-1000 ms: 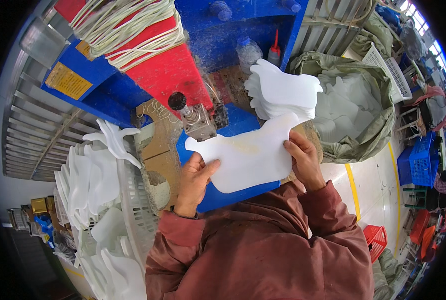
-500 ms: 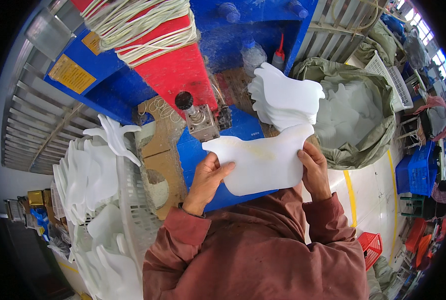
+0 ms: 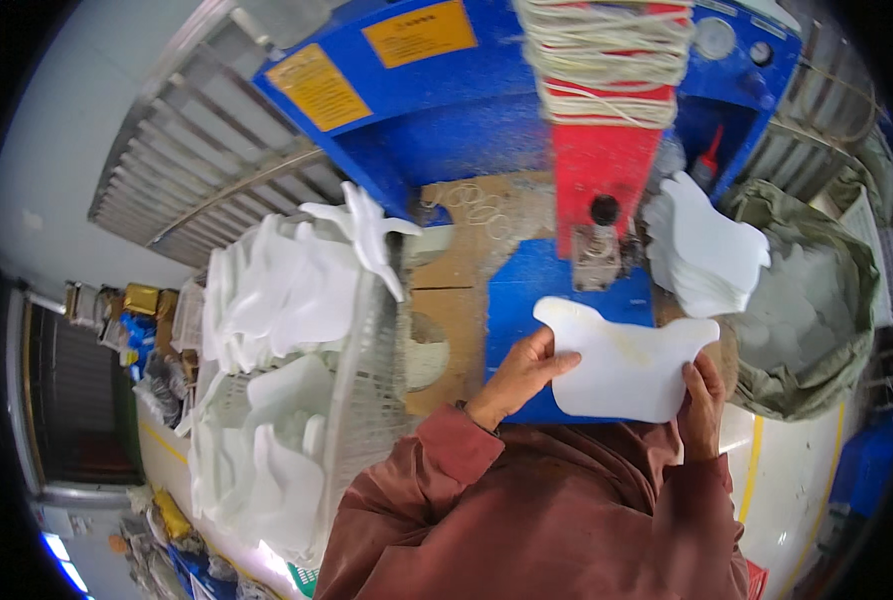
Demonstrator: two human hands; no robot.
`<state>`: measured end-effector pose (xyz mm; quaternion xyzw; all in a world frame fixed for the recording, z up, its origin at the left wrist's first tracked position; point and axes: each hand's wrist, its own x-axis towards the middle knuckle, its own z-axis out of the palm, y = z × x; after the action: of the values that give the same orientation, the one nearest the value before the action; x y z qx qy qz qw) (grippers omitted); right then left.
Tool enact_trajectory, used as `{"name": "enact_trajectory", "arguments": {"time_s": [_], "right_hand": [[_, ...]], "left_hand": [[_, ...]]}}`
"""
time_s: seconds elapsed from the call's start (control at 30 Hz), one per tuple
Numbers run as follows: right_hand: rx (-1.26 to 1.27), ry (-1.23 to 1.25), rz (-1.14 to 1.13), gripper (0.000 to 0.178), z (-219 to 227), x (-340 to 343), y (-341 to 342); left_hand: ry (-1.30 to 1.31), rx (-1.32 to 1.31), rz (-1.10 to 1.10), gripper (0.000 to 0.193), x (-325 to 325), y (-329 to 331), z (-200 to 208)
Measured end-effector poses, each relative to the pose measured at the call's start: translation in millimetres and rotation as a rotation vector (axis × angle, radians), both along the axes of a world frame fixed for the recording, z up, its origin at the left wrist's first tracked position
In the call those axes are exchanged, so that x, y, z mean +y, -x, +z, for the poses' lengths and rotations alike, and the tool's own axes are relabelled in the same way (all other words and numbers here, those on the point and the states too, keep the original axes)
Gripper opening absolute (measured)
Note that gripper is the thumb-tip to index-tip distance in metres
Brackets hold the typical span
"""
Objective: The person places white foam shoe components on the blue plate of a bench press machine, operates the press, and stacks the pressed pieces on the work surface. They repeat this cycle for several pieces, then carry a large sack of components across the floor and set it near a green basket of finished pieces.
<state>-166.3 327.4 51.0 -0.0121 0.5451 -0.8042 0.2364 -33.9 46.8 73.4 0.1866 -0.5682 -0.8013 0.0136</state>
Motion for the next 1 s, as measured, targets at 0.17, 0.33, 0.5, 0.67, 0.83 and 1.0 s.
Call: {"name": "enact_trajectory", "arguments": {"time_s": [0.17,0.33,0.5,0.67,0.83,1.0], "right_hand": [[-0.03,-0.142,0.157,0.032,-29.0,-13.6,-16.6],[0.497,-0.792,0.201,0.03,-42.6,-15.0,-12.1],[0.594,-0.85,0.222,0.026,-26.4,-5.1,-9.7],[0.651,-0.771,0.263,0.025,-19.1,-5.7,-16.0],[0.707,-0.718,0.333,0.026,-5.1,-15.2,-15.6],[0.773,-0.699,0.419,0.028,40.4,-40.1,-25.5]], "left_hand": [[0.195,-0.282,0.026,0.04,-62.1,-59.0,2.5],[1.176,-0.328,0.576,0.038,-173.1,-91.0,14.5],[1.662,-0.404,0.757,0.047,-253.7,-59.8,7.2],[1.512,-0.469,0.721,0.038,-275.5,-52.3,-4.3],[1.545,-0.453,0.8,0.034,-259.8,-71.0,30.8],[0.978,-0.217,0.863,0.03,-180.1,-106.4,79.3]]}}
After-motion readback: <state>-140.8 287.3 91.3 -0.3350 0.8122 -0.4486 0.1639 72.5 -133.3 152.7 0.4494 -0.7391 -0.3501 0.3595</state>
